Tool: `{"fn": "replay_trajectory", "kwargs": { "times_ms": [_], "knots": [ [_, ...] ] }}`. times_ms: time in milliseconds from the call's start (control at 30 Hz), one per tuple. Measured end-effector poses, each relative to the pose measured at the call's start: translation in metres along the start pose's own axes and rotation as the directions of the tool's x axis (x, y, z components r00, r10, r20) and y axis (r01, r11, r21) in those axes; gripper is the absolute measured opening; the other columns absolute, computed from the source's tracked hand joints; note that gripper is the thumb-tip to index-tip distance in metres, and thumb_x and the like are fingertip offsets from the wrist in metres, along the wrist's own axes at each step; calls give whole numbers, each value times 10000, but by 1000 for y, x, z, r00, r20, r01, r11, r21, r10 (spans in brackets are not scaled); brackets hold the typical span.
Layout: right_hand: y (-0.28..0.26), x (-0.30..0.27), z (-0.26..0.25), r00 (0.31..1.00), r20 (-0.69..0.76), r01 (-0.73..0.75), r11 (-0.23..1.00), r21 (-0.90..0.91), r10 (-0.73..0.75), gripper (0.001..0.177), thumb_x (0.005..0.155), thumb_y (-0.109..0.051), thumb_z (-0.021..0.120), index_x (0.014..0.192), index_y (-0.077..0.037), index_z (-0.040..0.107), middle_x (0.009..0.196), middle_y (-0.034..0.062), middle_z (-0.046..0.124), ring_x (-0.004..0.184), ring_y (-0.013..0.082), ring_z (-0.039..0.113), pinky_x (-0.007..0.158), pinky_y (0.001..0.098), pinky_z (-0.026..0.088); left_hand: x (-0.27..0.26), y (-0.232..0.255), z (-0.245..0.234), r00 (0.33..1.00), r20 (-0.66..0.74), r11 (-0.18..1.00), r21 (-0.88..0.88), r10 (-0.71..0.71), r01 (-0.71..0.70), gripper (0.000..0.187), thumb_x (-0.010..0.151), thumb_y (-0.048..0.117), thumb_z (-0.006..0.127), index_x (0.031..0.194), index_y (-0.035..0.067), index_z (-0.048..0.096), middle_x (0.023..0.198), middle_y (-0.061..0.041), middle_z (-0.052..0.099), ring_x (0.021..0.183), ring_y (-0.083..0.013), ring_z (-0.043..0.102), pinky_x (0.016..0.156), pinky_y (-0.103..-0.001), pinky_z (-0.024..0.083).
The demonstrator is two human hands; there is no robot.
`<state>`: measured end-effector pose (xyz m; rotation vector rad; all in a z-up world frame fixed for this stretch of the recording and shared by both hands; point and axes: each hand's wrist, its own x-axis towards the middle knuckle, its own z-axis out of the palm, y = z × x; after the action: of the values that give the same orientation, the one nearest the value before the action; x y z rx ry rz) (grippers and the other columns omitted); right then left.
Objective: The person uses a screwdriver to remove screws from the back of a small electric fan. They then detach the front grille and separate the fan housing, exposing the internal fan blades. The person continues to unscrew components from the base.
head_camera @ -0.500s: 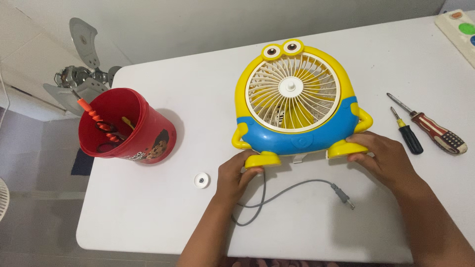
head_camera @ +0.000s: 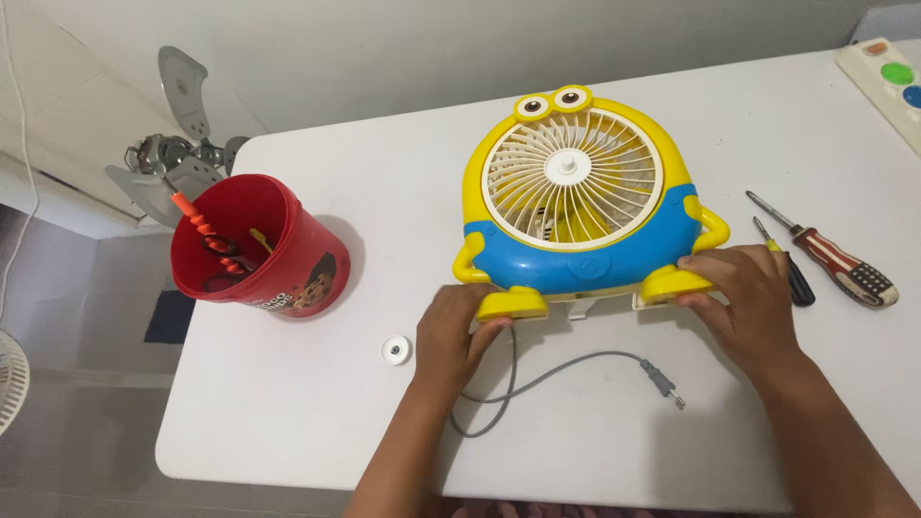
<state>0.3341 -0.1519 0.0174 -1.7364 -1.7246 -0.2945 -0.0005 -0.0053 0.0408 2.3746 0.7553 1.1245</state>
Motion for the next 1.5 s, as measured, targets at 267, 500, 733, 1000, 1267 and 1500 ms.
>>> {"fn": "replay_trajectory", "kwargs": {
  "times_ms": [267,500,733,1000,1267,1500],
  "knots": [
    [-6,1,2,996,-80,-16,994,112,25,393,941,-335,692,1273,-156,583,1207,36,688,1116,286,608,988,429,476,17,17,-16,1000,1,1000,-17,13,-13,397,892,281,777,1186,54,638,1084,-113,694,1017,-335,615,880,-431,506],
    [-3,2,-5,992,-124,25,999,47,-19,496,930,-244,750,1325,-120,476,1249,119,666,1149,334,643,1001,460,519,57,71,-40,994,64,996,4,90,-91,400,948,172,741,1280,28,572,1195,-154,652,1054,-362,604,912,-439,503],
    [-9,0,-10,988,-124,-101,994,-41,96,671,878,-202,764,1444,-44,442,1244,213,641,1063,382,674,884,467,567,104,144,-25,967,41,968,6,251,-252,430,960,149,714,1333,38,530,1208,-161,639,1077,-336,614,950,-440,505],
    [-7,-17,-21,934,-332,-203,962,-183,134,504,1109,-175,571,1558,-52,377,1376,165,620,1148,309,661,956,419,561,102,217,73,890,-173,906,36,422,-422,417,1163,186,573,1535,223,390,1335,-155,558,1071,-277,595,864,-392,484],
    [54,-97,-17,606,-339,-149,521,841,720,443,1083,-285,521,1481,-107,449,1313,66,634,986,215,632,859,357,542,50,259,191,750,28,750,-52,661,-660,528,1124,176,537,1608,230,332,1647,-106,386,1283,-299,585,1008,-402,497],
    [-1,-171,-62,309,-227,-182,292,939,924,255,1163,-229,436,1341,-54,487,1154,57,593,1042,162,603,968,327,530,-1,215,180,451,389,582,-348,803,-735,523,964,222,638,1463,91,549,1577,-135,506,1412,-296,528,1144,-395,460]
  ]
}}
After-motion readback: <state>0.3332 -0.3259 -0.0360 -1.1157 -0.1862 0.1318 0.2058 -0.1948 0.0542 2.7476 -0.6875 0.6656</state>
